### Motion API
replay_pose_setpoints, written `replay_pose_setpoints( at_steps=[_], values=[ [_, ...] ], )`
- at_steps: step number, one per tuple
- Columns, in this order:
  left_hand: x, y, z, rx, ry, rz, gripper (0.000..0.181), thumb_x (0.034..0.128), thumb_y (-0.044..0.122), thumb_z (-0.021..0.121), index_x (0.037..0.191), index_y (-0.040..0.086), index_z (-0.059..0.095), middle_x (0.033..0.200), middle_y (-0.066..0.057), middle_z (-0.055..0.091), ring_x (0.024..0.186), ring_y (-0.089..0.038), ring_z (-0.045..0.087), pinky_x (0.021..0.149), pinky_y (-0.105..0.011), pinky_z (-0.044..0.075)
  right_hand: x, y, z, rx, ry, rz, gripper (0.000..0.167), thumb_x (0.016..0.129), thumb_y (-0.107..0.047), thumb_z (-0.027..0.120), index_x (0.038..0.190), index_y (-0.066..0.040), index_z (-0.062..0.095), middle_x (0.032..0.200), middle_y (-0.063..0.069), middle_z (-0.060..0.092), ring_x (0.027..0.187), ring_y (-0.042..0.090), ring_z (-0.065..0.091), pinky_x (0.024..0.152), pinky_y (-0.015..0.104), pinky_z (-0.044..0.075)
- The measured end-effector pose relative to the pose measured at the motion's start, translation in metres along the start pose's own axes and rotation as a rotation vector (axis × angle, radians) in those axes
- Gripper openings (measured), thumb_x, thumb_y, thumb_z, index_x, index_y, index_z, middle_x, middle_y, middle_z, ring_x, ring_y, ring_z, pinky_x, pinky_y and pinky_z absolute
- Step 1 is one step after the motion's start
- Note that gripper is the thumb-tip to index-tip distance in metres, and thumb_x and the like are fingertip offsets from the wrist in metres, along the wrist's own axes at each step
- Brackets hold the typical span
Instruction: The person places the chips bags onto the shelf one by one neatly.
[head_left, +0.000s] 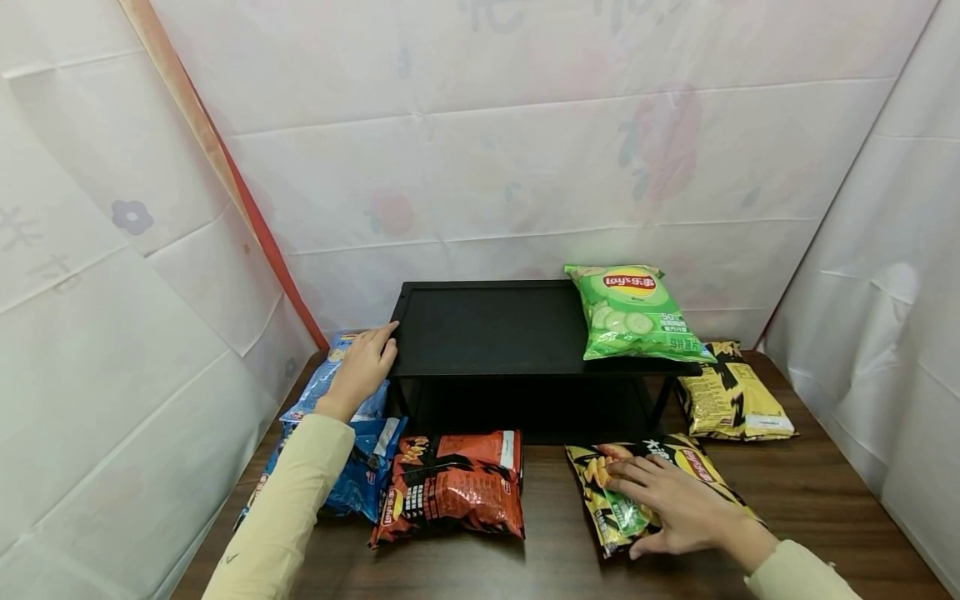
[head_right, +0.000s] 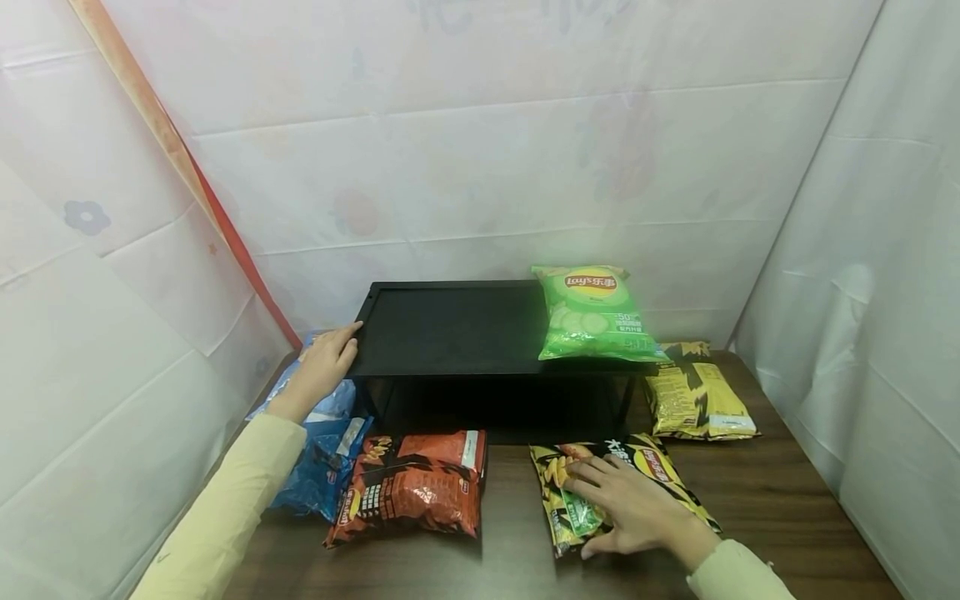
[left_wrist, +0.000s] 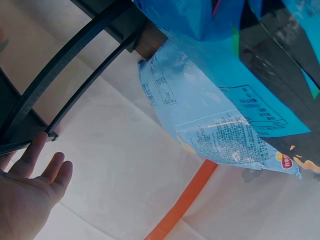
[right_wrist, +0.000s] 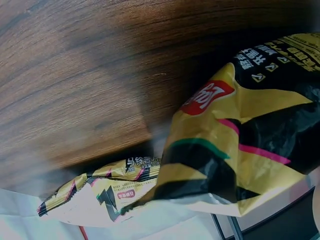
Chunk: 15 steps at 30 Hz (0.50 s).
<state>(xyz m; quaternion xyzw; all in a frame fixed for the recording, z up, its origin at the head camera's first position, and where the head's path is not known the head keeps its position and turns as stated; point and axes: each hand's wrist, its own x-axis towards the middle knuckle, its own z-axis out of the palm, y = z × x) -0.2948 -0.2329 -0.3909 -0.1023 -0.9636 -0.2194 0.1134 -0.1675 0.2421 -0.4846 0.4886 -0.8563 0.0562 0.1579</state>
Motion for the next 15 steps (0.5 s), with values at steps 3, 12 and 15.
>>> replay_pose_setpoints(
  at_steps=[3,12,15],
  values=[
    [0.0,0.0,0.0,-0.003,-0.001,-0.001,0.048,0.0994,0.032,0.028,0.143,0.013,0.033,0.141,-0.018,0.04,0.13,-0.037,0.032,0.108,-0.054,0.023,0.0,0.0,-0.001,0.002,0.011,0.018,0.069,0.074,-0.066,0.058,0.124,-0.019,0.055,0.129,0.001,0.053,0.116,0.023,0.05,0.086,0.045,0.044],
    [-0.001,0.0,0.0,-0.005,-0.004,-0.001,0.048,0.0996,0.032,0.027,0.143,0.013,0.032,0.141,-0.017,0.039,0.13,-0.037,0.032,0.109,-0.053,0.023,-0.006,0.007,-0.014,0.029,-0.066,0.242,0.062,0.08,-0.059,0.056,0.129,-0.021,0.053,0.131,0.003,0.052,0.119,0.028,0.049,0.093,0.053,0.039],
    [-0.001,0.0,0.0,-0.003,-0.001,0.002,0.048,0.0996,0.032,0.027,0.143,0.013,0.032,0.141,-0.017,0.039,0.13,-0.037,0.033,0.109,-0.053,0.023,-0.01,0.011,-0.017,0.076,-0.107,0.333,0.064,0.079,-0.061,0.055,0.131,-0.023,0.05,0.136,0.002,0.047,0.122,0.029,0.045,0.094,0.057,0.036]
  ],
)
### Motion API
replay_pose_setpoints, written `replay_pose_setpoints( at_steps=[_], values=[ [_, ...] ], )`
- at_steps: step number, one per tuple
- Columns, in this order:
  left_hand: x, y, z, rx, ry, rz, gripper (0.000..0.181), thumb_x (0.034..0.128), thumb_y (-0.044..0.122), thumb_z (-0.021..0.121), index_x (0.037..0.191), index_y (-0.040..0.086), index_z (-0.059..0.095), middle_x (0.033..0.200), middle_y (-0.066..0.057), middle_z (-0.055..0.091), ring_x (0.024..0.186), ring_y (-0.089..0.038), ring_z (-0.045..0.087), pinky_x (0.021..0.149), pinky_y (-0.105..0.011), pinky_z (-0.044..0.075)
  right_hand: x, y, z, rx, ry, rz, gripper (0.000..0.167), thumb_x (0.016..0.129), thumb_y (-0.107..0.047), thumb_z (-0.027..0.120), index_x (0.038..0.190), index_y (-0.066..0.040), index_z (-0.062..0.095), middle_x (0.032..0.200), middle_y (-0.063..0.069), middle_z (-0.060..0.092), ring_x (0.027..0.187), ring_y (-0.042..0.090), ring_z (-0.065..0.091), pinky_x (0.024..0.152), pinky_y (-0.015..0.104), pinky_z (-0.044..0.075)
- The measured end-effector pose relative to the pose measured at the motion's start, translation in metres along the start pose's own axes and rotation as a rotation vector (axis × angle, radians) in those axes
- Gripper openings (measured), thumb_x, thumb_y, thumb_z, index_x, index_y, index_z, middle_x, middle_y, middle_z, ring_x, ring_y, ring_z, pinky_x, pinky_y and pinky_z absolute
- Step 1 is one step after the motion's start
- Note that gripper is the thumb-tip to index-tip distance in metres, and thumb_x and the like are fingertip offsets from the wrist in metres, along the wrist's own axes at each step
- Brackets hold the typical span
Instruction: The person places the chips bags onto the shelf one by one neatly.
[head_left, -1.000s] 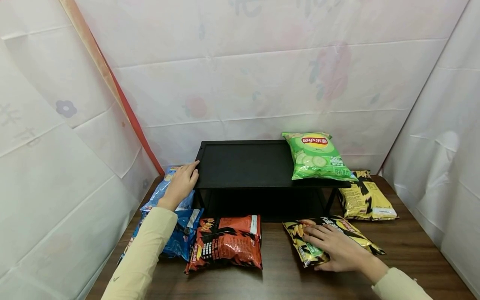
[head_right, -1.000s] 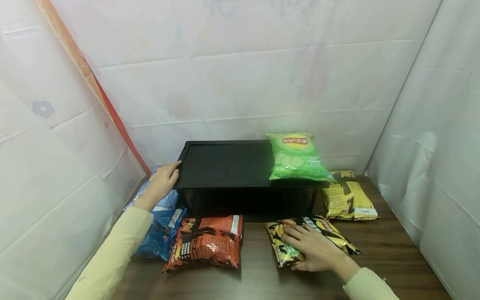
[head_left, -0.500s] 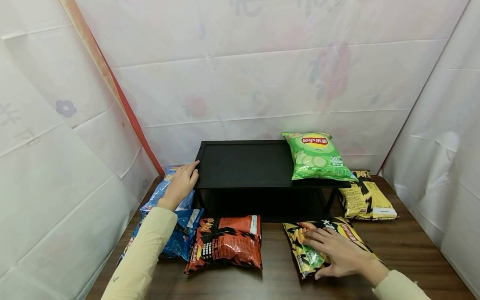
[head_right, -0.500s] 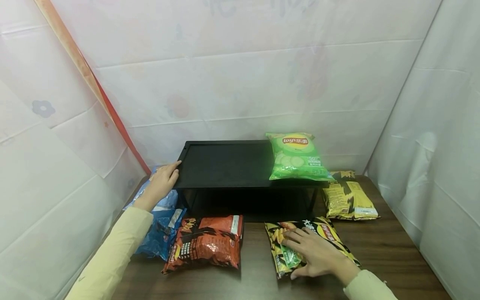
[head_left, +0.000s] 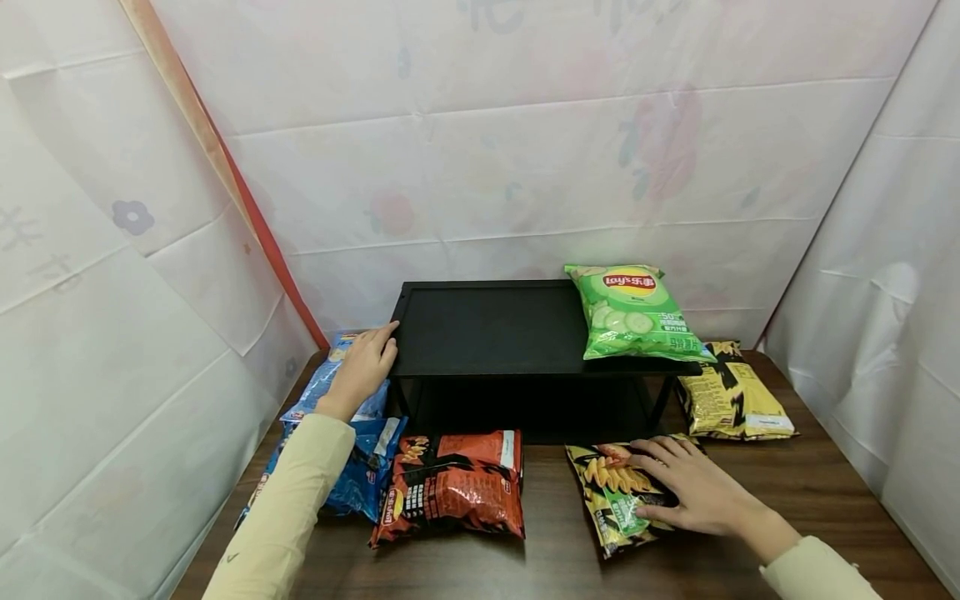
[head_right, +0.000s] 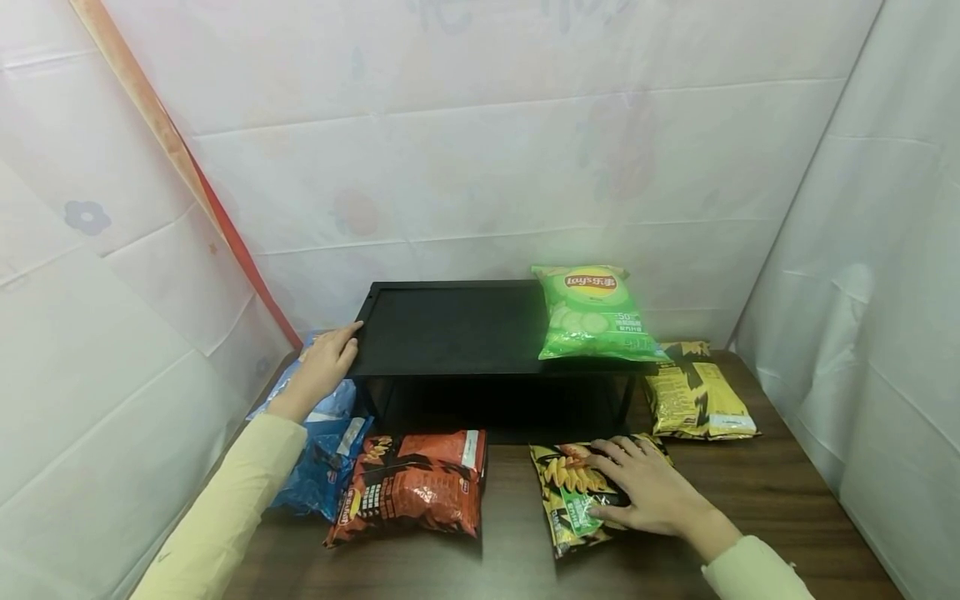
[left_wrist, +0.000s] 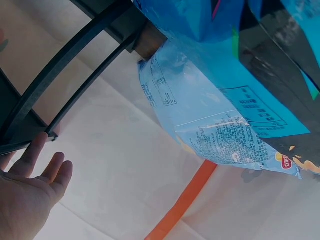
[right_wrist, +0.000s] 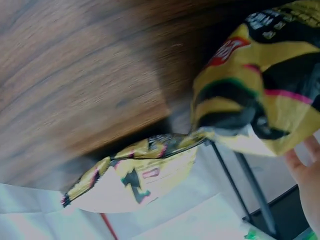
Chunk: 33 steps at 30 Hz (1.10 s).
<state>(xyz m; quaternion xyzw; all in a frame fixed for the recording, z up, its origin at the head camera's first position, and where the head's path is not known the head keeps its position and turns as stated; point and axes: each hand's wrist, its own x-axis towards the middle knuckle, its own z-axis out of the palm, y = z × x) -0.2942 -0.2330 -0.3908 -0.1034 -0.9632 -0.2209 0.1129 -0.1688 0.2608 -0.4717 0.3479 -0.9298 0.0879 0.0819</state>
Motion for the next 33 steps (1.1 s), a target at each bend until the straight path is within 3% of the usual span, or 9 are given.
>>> replay_pose_setpoints(
  at_steps=[4,10,15,25,33],
  values=[
    [0.0,0.0,0.0,0.002,0.002,-0.002,0.048,0.0996,0.032,0.027,0.143,0.013,0.032,0.141,-0.017,0.04,0.13,-0.036,0.033,0.109,-0.053,0.023,-0.003,0.008,0.0,0.05,-0.025,0.077,0.064,0.079,-0.058,0.057,0.132,-0.024,0.049,0.137,0.002,0.044,0.123,0.033,0.044,0.095,0.06,0.034],
    [0.001,0.0,0.001,0.003,0.005,-0.004,0.047,0.0996,0.031,0.028,0.143,0.013,0.032,0.141,-0.017,0.04,0.13,-0.036,0.034,0.109,-0.053,0.023,-0.007,0.016,-0.005,0.01,0.012,0.133,0.055,0.083,-0.052,0.057,0.128,-0.02,0.053,0.132,0.004,0.049,0.116,0.031,0.048,0.088,0.058,0.038],
    [0.001,0.0,0.001,0.0,0.005,-0.005,0.048,0.0995,0.032,0.028,0.143,0.013,0.032,0.141,-0.017,0.04,0.13,-0.036,0.033,0.109,-0.053,0.023,-0.013,0.025,-0.008,-0.017,-0.004,0.213,0.056,0.084,-0.053,0.055,0.127,-0.017,0.053,0.129,0.007,0.05,0.115,0.034,0.048,0.087,0.061,0.038],
    [0.001,0.0,0.0,-0.003,0.007,-0.004,0.048,0.0994,0.032,0.027,0.143,0.014,0.032,0.141,-0.017,0.04,0.13,-0.036,0.033,0.109,-0.053,0.022,-0.021,0.038,-0.007,0.025,-0.043,0.36,0.061,0.084,-0.055,0.053,0.128,-0.013,0.051,0.128,0.015,0.049,0.11,0.044,0.049,0.08,0.063,0.039],
    [0.0,0.002,-0.001,-0.016,0.0,-0.01,0.048,0.0995,0.032,0.028,0.143,0.014,0.032,0.142,-0.018,0.039,0.13,-0.037,0.033,0.109,-0.053,0.022,-0.022,0.039,-0.007,0.181,-0.133,0.454,0.076,0.085,-0.057,0.051,0.137,-0.003,0.036,0.133,0.026,0.039,0.109,0.05,0.048,0.075,0.06,0.043]
  ],
)
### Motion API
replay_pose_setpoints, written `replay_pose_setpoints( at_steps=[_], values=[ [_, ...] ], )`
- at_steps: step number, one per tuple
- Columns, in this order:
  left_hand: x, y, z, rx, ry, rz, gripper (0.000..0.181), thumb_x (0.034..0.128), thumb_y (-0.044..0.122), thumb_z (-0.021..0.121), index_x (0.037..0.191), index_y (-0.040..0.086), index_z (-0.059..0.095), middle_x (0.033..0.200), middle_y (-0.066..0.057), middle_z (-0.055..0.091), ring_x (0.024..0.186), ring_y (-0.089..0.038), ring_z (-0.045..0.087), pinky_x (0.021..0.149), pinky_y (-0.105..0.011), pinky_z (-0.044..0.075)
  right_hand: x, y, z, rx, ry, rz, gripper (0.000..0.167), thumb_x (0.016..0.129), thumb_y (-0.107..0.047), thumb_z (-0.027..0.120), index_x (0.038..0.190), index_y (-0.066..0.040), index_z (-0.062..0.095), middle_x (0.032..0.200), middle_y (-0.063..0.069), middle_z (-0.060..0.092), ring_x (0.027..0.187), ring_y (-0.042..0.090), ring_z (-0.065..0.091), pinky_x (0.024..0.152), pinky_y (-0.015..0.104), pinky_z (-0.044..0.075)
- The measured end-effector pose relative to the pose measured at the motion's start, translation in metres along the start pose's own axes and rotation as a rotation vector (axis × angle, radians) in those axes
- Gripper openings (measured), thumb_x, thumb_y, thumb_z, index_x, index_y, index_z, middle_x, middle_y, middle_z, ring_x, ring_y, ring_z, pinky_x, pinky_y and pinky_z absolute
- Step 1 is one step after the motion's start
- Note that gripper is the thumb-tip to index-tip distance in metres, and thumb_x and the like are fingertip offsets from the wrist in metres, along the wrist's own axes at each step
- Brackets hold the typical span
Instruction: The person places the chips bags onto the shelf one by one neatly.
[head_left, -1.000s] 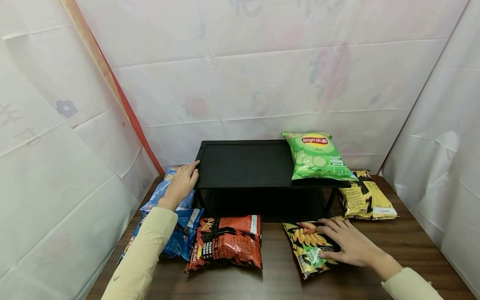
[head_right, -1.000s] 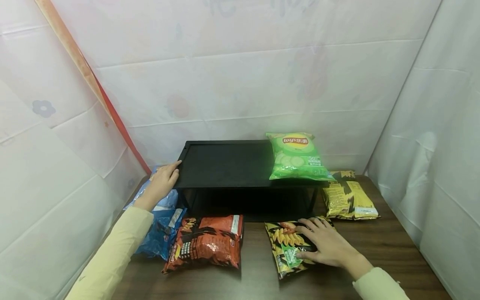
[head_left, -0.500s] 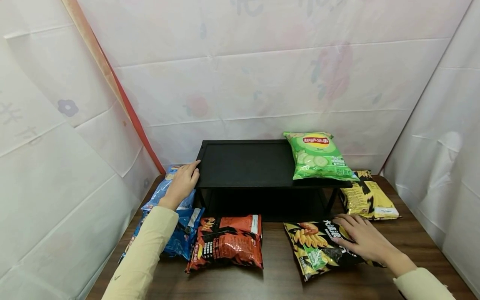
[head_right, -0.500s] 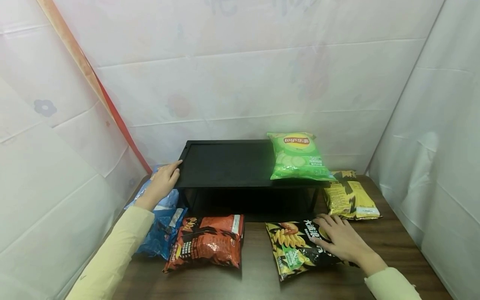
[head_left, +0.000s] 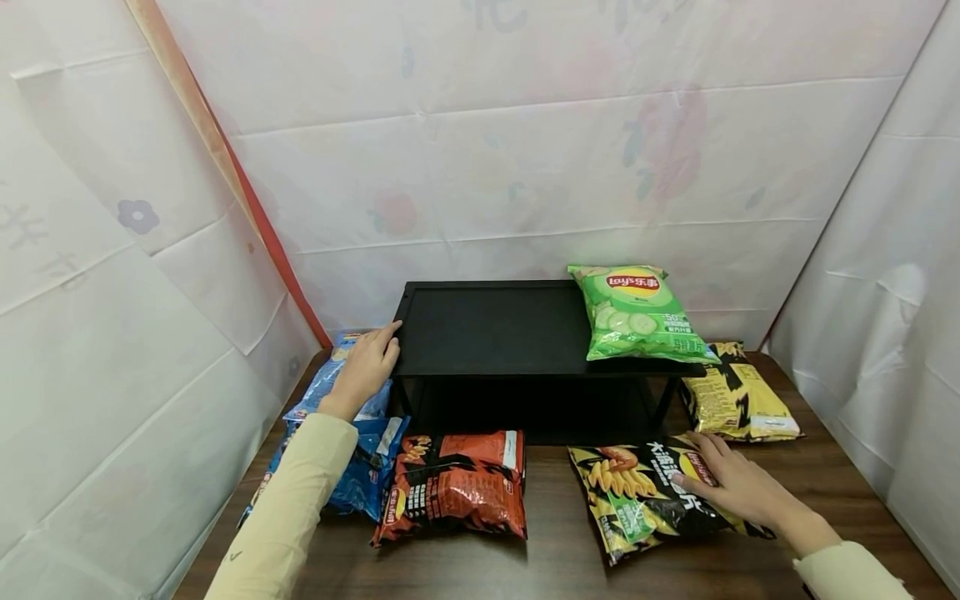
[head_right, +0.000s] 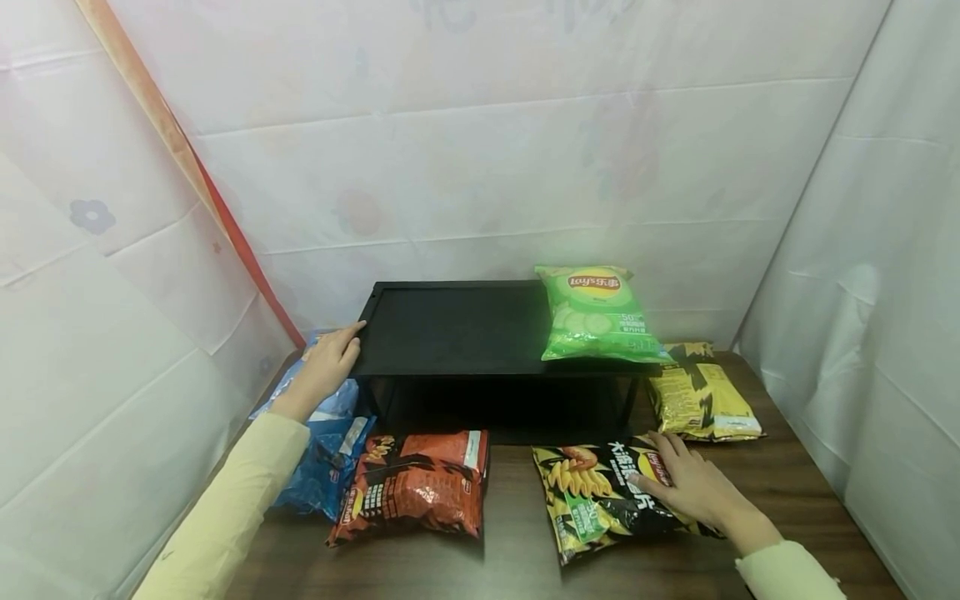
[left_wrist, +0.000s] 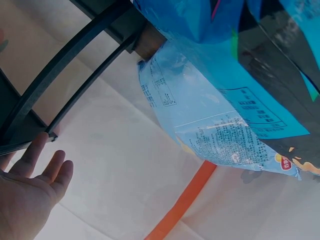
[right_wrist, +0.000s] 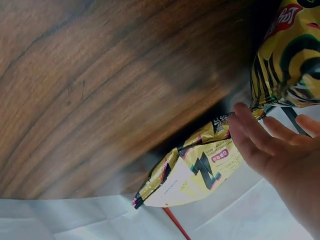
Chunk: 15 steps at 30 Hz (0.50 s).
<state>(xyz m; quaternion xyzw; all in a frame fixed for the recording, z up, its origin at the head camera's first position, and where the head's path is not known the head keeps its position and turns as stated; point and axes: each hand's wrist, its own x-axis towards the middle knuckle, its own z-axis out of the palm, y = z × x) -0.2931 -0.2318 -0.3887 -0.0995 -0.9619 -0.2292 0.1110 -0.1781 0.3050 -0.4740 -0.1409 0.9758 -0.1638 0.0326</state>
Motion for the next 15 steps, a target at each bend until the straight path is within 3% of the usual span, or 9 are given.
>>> replay_pose_setpoints(
  at_steps=[6,15],
  values=[
    [-0.0011,0.0007,0.0003,-0.001,-0.01,-0.011,0.048,0.0995,0.033,0.027,0.144,0.014,0.03,0.143,-0.017,0.037,0.131,-0.037,0.031,0.11,-0.054,0.021,-0.0008,0.0036,0.0011,0.16,-0.106,0.058,0.085,0.087,-0.054,0.049,0.142,0.003,0.019,0.141,0.035,0.022,0.121,0.056,0.031,0.08,0.063,0.04],
    [-0.0015,0.0011,0.0002,-0.01,-0.013,-0.012,0.048,0.0995,0.032,0.027,0.144,0.014,0.03,0.143,-0.017,0.037,0.132,-0.037,0.031,0.11,-0.054,0.02,0.0001,0.0,-0.0018,0.226,-0.107,0.058,0.092,0.084,-0.053,0.056,0.142,0.006,0.015,0.14,0.037,0.024,0.123,0.058,0.026,0.084,0.065,0.037]
  ],
)
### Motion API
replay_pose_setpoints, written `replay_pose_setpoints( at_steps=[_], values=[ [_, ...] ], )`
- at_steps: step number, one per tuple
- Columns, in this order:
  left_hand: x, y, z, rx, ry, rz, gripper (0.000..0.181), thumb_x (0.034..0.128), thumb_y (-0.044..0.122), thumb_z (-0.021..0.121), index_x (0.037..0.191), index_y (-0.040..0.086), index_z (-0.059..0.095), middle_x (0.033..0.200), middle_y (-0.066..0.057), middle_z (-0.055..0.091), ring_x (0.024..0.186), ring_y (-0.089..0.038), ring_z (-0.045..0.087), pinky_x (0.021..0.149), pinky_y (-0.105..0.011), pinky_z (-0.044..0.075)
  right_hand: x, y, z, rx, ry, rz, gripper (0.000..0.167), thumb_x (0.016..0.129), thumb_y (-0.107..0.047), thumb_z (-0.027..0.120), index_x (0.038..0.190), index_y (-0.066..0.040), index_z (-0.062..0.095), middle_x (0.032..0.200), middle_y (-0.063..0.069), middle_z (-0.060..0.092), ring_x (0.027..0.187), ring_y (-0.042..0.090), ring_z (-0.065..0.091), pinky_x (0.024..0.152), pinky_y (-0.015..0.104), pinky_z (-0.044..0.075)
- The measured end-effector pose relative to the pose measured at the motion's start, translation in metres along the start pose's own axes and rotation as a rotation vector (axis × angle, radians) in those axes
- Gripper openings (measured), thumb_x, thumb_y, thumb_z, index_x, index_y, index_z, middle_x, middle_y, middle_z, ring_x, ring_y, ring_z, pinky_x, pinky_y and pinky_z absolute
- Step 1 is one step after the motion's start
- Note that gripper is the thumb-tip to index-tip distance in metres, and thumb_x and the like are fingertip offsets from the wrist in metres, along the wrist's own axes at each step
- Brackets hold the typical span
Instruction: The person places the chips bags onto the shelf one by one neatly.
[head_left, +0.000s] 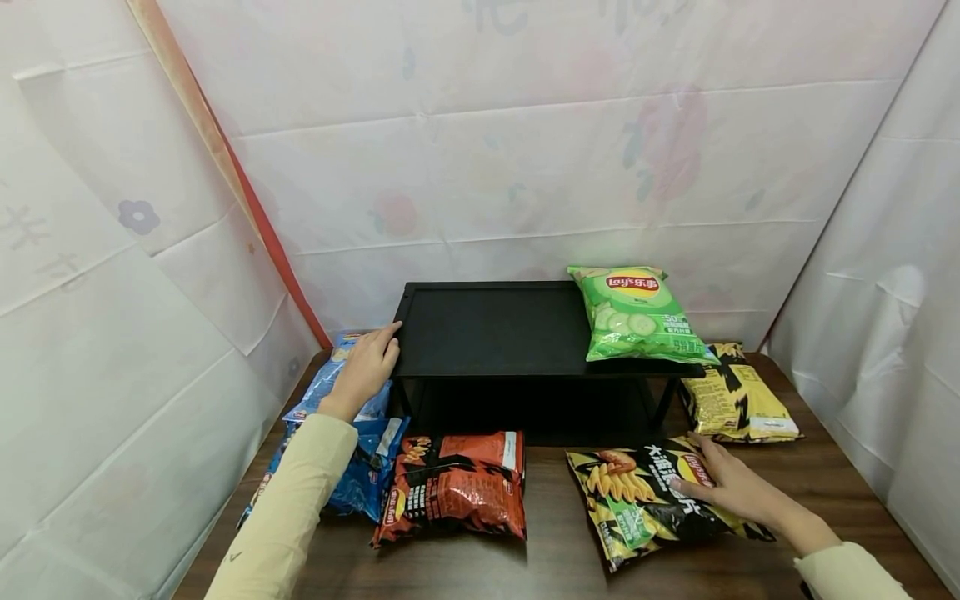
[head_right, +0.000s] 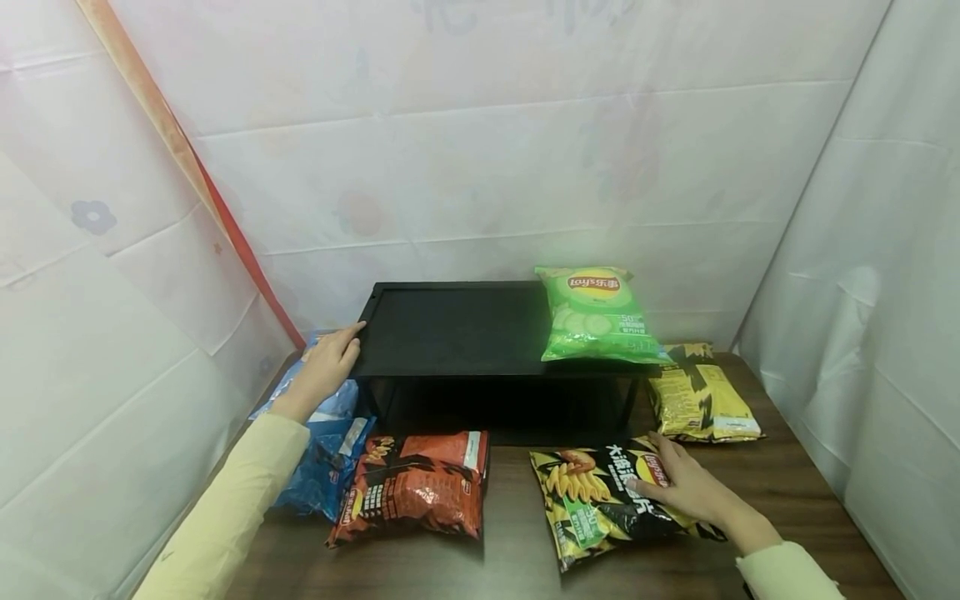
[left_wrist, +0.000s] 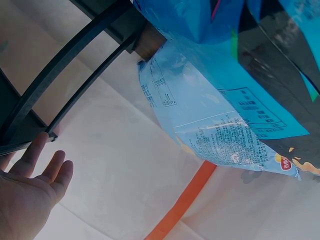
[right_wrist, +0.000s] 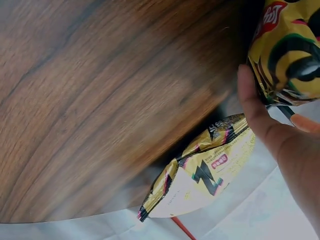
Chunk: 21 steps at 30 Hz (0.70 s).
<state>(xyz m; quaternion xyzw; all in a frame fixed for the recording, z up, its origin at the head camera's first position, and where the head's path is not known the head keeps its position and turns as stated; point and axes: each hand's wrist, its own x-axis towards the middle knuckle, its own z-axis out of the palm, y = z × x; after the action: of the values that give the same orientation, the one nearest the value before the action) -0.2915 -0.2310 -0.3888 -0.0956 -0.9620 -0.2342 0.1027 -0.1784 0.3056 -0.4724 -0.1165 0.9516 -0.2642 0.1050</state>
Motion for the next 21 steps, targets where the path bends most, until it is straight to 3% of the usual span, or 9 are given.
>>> replay_pose_setpoints(
  at_steps=[9,21],
  values=[
    [0.0006,-0.0007,0.0009,0.007,0.0,0.004,0.048,0.0996,0.031,0.028,0.144,0.014,0.031,0.142,-0.018,0.038,0.131,-0.036,0.032,0.109,-0.054,0.022,0.0031,-0.0016,0.0001,0.031,-0.024,0.002,0.096,0.08,-0.053,0.061,0.143,0.001,0.013,0.136,0.04,0.03,0.116,0.053,0.042,0.082,0.06,0.043],
    [0.0011,-0.0003,0.0003,0.013,0.014,0.011,0.047,0.0996,0.03,0.028,0.143,0.013,0.032,0.142,-0.018,0.039,0.13,-0.036,0.033,0.109,-0.053,0.022,0.0058,-0.0074,-0.0051,0.031,0.033,-0.132,0.087,0.078,-0.046,0.066,0.139,0.002,0.027,0.134,0.032,0.038,0.114,0.049,0.045,0.08,0.057,0.045]
  ],
)
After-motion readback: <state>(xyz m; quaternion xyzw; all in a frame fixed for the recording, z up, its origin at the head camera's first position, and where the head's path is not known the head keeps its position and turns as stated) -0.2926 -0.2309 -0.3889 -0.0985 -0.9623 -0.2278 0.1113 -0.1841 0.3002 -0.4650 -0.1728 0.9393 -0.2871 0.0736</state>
